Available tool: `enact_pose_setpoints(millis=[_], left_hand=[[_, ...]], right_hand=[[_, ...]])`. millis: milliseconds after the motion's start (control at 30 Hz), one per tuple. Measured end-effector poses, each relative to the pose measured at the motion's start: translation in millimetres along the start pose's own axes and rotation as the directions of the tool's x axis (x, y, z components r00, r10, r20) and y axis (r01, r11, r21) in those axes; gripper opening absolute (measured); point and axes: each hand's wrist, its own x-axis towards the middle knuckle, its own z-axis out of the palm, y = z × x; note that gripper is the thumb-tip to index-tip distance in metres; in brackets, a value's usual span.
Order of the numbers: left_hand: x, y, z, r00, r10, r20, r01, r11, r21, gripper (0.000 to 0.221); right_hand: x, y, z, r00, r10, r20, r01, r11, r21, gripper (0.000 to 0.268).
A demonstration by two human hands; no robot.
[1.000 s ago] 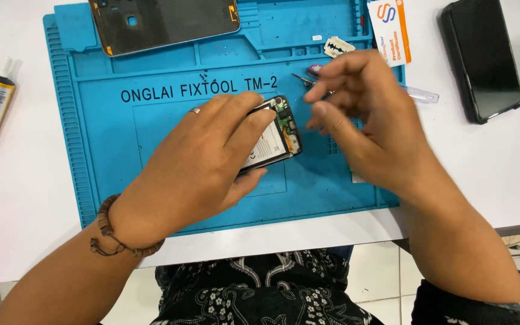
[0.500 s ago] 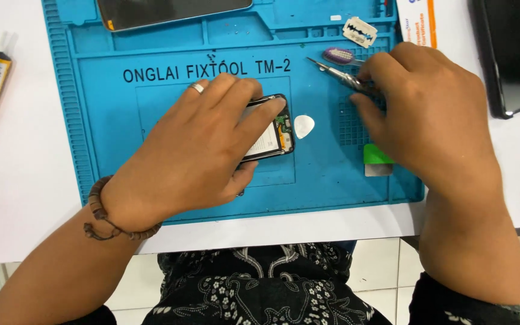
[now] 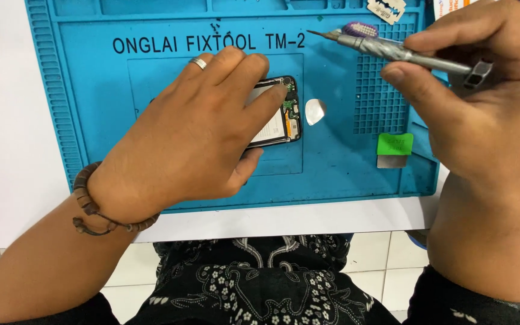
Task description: The person is disassembling a mobile phone to access, inspect, and clean the charging board using a toothbrush and cleaning solution.
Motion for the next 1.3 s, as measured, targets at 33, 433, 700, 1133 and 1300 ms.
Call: enact_pose_setpoints(millis=[33,433,700,1133,1300], left_hand=[[-1,0,0,1.000,0.002,-0.014,-0.001,1.000,0.012,0.058],[-5,2,6,0.995,0.023,-0.093,-0.014,0.996,0.091,0.031],[-6,2,9,0.994,0.025,-0.104,-0.011,0.991,0.133,0.034],[-6,3,11,0.996,0.017,-0.090,-0.005,0.992,0.130,0.038],[-5,3,8,0.995,0.017,-0.101,-0.006,0.994,0.106,0.034]], right_hand=[[-1,5,1,1.000,-0.012,-0.003,0.012,0.997,0.074,0.027],[20,-44,51,0.982,-0.180,-0.055,0.185,0.977,0.106,0.018],[22,-41,58,0.976,-0.207,-0.074,0.212,0.974,0.077,0.037],[21,-39,59,0.980,-0.175,-0.089,0.177,0.984,0.017,0.046],[16,-31,55,0.950,-0.307,-0.054,0.300,0.948,-0.110,0.045]])
